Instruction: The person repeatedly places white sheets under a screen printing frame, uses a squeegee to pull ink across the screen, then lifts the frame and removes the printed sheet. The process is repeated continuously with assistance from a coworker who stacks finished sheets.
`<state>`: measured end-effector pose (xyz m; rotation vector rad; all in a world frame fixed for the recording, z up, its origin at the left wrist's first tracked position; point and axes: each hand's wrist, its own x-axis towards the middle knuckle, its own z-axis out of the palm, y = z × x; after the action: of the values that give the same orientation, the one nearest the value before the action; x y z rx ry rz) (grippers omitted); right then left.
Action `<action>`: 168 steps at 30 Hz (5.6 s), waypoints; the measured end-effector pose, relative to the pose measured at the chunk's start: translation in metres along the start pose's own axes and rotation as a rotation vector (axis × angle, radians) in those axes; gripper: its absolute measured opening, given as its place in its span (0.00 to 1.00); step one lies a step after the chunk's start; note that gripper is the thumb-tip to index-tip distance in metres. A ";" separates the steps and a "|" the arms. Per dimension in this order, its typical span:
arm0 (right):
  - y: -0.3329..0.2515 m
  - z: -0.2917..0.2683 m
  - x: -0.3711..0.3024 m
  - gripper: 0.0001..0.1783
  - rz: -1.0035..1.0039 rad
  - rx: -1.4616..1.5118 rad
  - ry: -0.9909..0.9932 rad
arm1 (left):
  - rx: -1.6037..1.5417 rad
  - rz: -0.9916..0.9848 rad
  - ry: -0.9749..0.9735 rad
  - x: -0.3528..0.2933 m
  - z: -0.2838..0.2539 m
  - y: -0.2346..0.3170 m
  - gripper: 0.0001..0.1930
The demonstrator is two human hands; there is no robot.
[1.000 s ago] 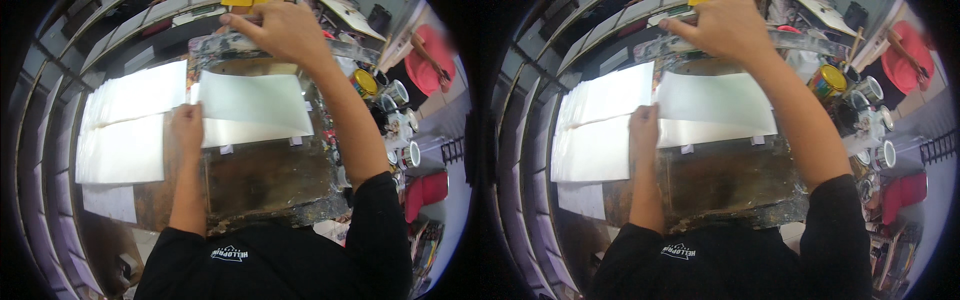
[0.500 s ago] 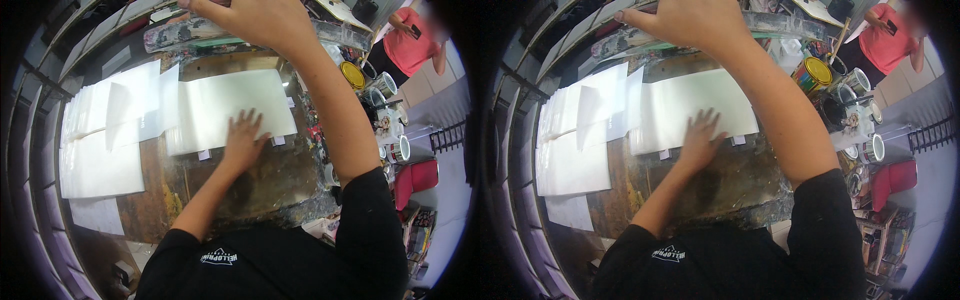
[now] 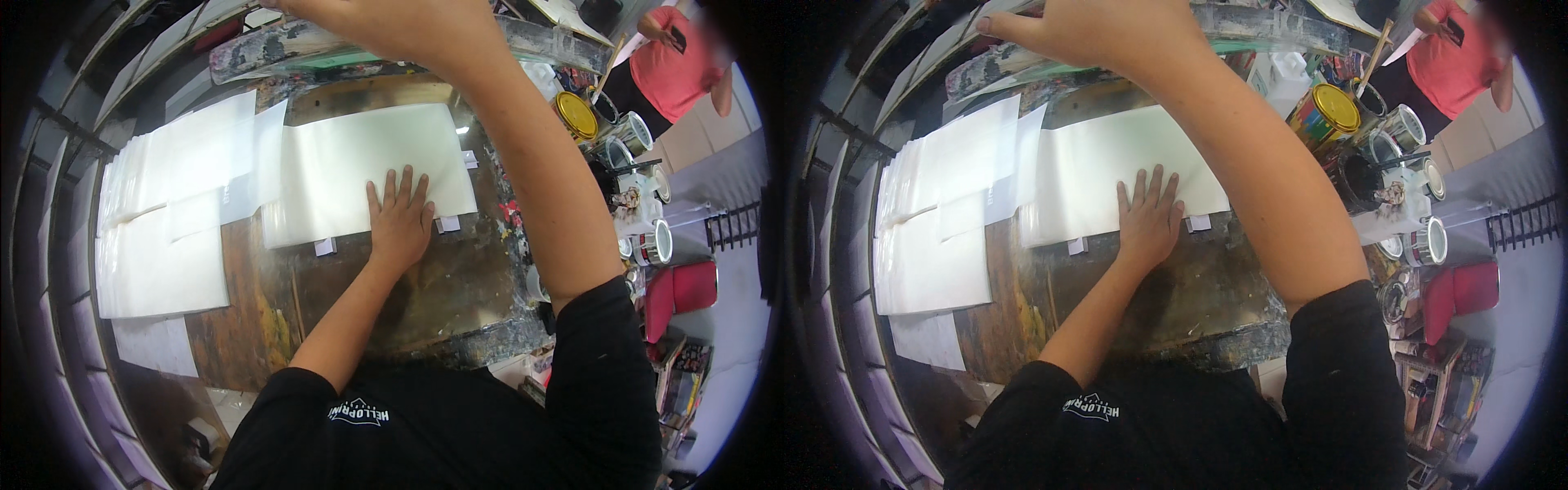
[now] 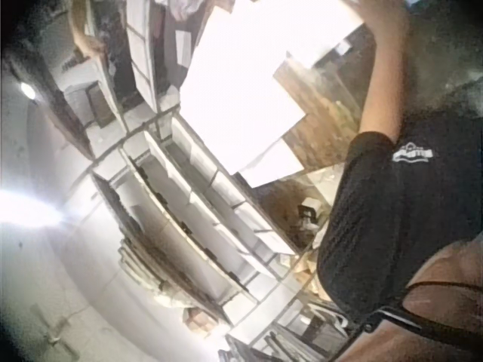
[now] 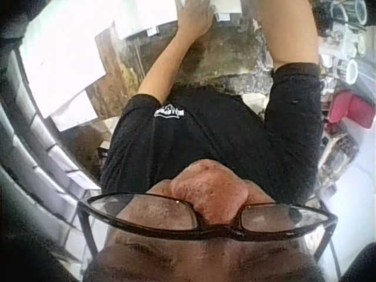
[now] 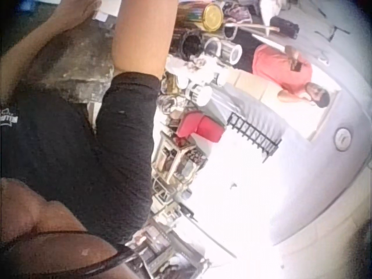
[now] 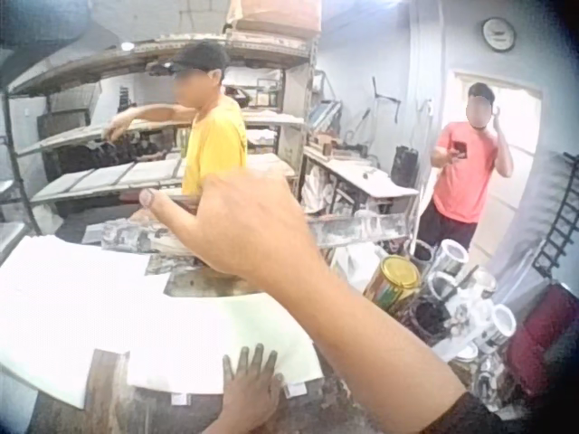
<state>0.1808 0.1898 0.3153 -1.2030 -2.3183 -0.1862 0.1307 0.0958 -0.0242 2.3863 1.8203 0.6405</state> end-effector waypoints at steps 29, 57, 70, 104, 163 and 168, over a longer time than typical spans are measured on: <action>0.015 0.020 0.002 0.42 -0.060 -0.094 0.020 | -0.265 -0.141 -0.029 0.023 -0.015 0.002 0.27; -0.015 0.008 -0.007 0.44 0.077 -0.055 0.048 | 0.034 0.034 0.248 0.003 0.001 0.012 0.31; 0.010 0.108 -0.152 0.19 -0.149 -0.014 -0.295 | -0.810 -0.405 0.307 -0.071 -0.137 -0.060 0.59; 0.017 0.176 -0.168 0.20 -0.013 -0.077 -0.443 | -0.448 -0.377 0.255 -0.110 -0.095 -0.072 0.56; -0.007 -0.001 0.011 0.49 0.051 -0.069 0.000 | 0.007 -0.001 -0.036 0.000 -0.003 0.007 0.31; 0.019 0.023 0.020 0.48 -0.086 -0.078 0.151 | -0.050 0.012 0.037 -0.003 -0.003 0.005 0.28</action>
<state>0.1776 0.2235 0.3032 -1.0881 -2.2496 -0.3883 0.1337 0.0906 -0.0205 2.3706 1.7836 0.7266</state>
